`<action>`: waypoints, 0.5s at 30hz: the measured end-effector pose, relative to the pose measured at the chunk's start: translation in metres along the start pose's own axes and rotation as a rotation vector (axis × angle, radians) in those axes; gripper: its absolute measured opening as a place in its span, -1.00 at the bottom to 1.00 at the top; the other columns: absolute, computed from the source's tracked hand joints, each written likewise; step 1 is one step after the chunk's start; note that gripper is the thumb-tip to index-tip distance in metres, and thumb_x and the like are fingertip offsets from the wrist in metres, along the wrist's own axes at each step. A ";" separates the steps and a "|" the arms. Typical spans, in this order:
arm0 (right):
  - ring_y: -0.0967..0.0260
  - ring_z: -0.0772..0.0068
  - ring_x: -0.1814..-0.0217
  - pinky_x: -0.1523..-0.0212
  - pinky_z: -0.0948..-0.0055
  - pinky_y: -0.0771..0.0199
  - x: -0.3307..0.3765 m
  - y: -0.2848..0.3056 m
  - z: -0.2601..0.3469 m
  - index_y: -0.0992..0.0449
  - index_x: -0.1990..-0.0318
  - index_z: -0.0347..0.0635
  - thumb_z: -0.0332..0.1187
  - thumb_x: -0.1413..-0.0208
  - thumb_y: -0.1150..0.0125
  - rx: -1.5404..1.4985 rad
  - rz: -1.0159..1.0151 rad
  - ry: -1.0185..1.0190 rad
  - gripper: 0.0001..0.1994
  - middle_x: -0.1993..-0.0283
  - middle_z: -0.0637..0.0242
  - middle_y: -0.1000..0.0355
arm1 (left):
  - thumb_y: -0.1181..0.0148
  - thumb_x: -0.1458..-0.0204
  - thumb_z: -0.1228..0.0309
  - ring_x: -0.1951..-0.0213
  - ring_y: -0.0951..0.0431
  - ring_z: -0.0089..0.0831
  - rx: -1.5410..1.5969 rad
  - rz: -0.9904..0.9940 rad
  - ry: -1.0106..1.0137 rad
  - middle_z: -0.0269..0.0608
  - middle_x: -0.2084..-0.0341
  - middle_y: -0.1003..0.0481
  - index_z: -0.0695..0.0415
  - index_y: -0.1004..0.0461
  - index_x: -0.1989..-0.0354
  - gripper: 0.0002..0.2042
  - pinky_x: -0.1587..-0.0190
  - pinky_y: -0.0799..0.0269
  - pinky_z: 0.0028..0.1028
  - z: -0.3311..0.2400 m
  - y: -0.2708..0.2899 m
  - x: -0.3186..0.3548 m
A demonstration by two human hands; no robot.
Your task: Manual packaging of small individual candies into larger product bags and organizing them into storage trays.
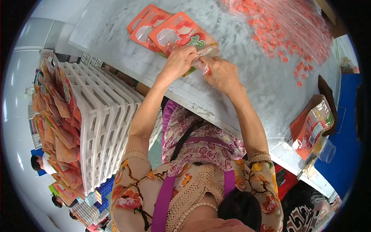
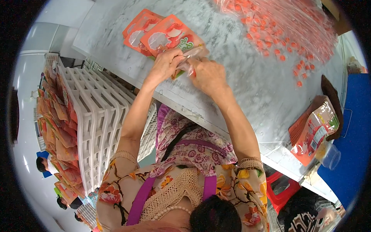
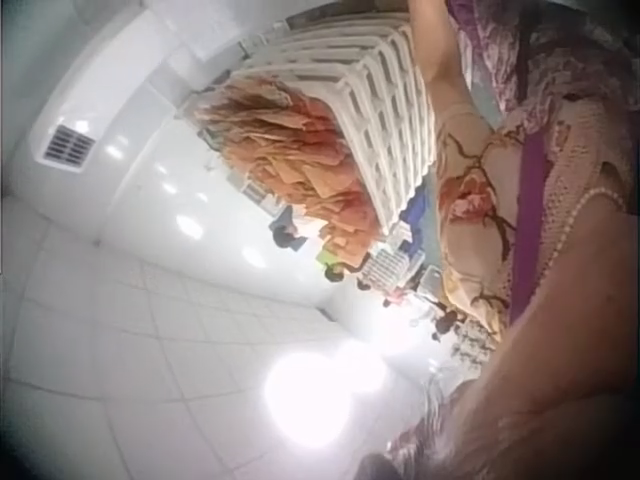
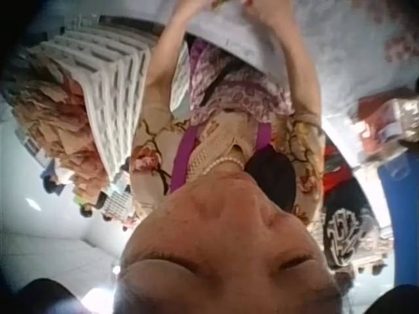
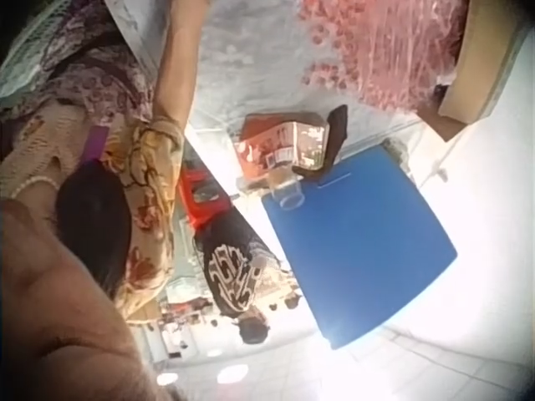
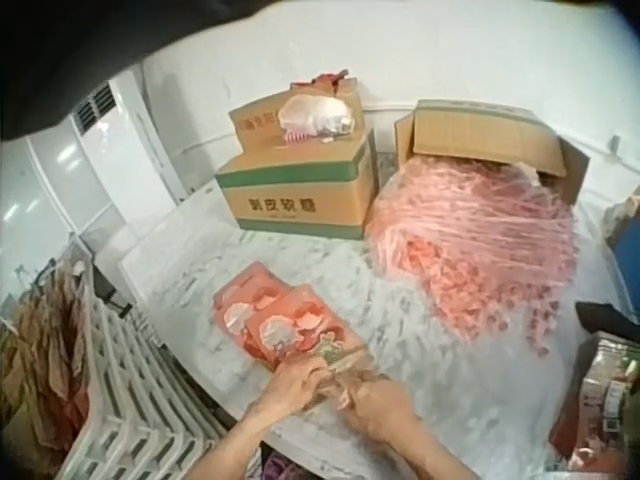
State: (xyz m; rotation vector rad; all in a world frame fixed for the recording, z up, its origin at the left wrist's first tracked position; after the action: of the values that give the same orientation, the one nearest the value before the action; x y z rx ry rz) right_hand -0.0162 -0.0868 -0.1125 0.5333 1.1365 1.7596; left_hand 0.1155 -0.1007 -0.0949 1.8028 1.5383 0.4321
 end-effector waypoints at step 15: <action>-0.50 0.14 0.27 0.33 0.27 -0.52 0.023 0.017 0.001 -0.50 -0.06 0.16 -0.42 0.12 -0.22 -0.173 -0.247 0.086 -0.52 0.20 0.27 -0.51 | -0.12 -0.02 0.49 0.47 -0.42 -0.59 0.225 0.213 0.226 -0.24 0.60 -0.43 0.21 -0.44 0.31 -0.90 0.41 -0.33 -0.46 0.030 -0.012 -0.014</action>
State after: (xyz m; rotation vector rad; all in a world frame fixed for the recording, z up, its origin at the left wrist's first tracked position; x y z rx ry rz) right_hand -0.0336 -0.0685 -0.1002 0.2051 1.0485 1.6572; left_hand 0.1232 -0.1221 -0.1213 2.1665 1.6032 0.6020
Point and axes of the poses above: each hand's wrist, its own x-axis away from the middle knuckle, its own y-axis out of the back of the hand, z = x × y, the point moved 8 cm from there along -x, towards the middle knuckle
